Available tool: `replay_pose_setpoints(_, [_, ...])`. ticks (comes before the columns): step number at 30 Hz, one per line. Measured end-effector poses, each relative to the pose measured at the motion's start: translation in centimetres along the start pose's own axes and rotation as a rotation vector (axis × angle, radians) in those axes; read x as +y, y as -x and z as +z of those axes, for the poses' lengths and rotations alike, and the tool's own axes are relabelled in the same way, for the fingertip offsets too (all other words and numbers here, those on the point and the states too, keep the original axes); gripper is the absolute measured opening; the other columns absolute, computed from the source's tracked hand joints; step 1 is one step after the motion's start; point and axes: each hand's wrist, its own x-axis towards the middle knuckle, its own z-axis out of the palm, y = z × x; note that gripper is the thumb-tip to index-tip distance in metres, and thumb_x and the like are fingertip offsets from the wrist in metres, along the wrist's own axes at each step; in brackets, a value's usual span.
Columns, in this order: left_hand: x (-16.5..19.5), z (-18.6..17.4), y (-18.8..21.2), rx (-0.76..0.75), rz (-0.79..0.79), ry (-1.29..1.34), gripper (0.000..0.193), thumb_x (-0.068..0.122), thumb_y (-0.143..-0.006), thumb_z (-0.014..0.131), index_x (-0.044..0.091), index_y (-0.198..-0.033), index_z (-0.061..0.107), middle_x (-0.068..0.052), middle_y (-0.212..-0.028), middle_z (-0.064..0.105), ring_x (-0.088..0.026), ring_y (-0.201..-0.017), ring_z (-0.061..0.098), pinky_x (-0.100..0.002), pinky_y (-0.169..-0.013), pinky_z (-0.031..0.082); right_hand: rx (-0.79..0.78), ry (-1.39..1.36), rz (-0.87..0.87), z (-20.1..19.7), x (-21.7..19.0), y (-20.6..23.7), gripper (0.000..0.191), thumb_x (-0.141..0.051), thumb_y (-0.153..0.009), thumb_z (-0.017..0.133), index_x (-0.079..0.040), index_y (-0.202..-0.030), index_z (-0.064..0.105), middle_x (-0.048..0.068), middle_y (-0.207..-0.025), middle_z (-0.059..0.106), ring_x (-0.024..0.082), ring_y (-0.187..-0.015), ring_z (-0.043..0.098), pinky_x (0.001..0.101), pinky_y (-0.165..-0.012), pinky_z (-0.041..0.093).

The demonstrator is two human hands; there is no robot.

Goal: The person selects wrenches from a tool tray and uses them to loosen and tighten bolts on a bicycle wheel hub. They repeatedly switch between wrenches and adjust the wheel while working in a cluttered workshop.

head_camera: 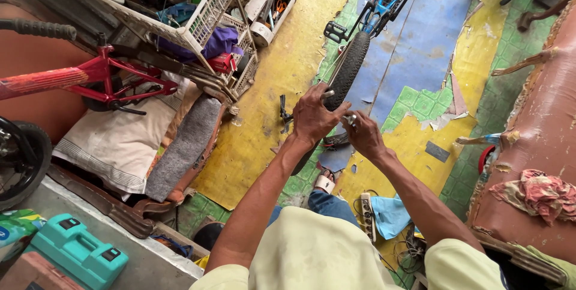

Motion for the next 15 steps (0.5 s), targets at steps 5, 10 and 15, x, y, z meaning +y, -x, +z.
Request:
replay_pose_setpoints(5, [-0.2, 0.0, 0.2, 0.002, 0.015, -0.006, 0.049, 0.042, -0.077, 0.084, 0.005, -0.103, 0.065, -0.016, -0.099, 0.071, -0.033, -0.090, 0.072, -0.042, -0.075, 0.058, -0.030, 0.143, -0.017, -0.2, 0.2, -0.9, 0.017, -0.012, -0.097, 0.071, -0.002, -0.104, 0.059, 0.014, -0.086, 0.062, 0.033, -0.071, 0.064, 0.0448, -0.061, 0.052])
replay_pose_setpoints(10, [-0.4, -0.1, 0.3, -0.009, 0.025, -0.022, 0.051, 0.044, -0.079, 0.084, 0.004, -0.105, 0.066, -0.017, -0.097, 0.072, -0.034, -0.088, 0.073, -0.042, -0.075, 0.059, -0.017, 0.084, -0.054, -0.1, 0.0, -1.4, 0.018, -0.007, -0.097, 0.065, 0.000, -0.110, 0.056, 0.016, -0.091, 0.060, 0.035, -0.072, 0.064, 0.0444, -0.059, 0.053])
replay_pose_setpoints(15, [-0.4, -0.4, 0.7, -0.037, 0.009, 0.020, 0.046, 0.042, -0.081, 0.083, 0.005, -0.102, 0.067, -0.014, -0.090, 0.074, -0.030, -0.081, 0.075, -0.039, -0.072, 0.060, 0.108, -0.013, -0.040, 0.8, 0.6, -1.6, 0.008, -0.006, -0.102, 0.062, -0.001, -0.102, 0.057, 0.017, -0.089, 0.061, 0.036, -0.076, 0.067, 0.0428, -0.063, 0.054])
